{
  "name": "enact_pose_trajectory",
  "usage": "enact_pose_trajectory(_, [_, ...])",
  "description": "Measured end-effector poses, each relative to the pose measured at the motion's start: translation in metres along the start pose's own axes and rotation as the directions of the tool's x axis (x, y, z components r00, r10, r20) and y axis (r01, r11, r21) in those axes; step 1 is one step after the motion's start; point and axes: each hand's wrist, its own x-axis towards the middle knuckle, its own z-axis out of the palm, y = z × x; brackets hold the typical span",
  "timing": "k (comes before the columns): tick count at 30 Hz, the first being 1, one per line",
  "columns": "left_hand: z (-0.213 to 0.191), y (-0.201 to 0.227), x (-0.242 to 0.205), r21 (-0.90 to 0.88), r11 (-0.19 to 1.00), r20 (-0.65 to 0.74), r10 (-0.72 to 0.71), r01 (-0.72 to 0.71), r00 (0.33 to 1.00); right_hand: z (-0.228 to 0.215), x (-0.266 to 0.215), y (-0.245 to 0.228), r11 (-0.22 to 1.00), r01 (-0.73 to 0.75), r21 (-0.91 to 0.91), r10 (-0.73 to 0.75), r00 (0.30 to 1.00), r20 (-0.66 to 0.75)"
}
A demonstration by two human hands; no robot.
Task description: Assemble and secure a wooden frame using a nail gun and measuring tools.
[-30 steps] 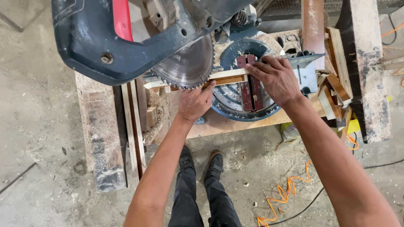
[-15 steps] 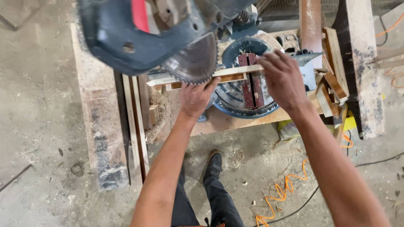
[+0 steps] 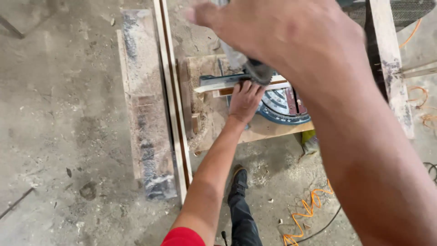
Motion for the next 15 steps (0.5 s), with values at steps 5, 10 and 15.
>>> enact_pose_trajectory(5, [-0.013,0.004,0.010,-0.004,1.000,0.463,-0.016,0.020,0.886,0.071,0.001,0.042,0.534,0.124,-0.836,-0.386,0.916,-0.110])
enact_pose_trajectory(10, [-0.026,0.015,-0.021,-0.836,-0.371,0.488,-0.162,0.405,0.858,0.041,-0.031,0.004,0.974,-0.137,-0.180,0.093,0.968,-0.232])
enact_pose_trajectory(15, [-0.068,0.022,-0.031,-0.559,-0.806,0.465,-0.112,0.193,0.878,0.046,-0.092,0.018,0.923,-0.363,0.129,0.376,0.921,-0.103])
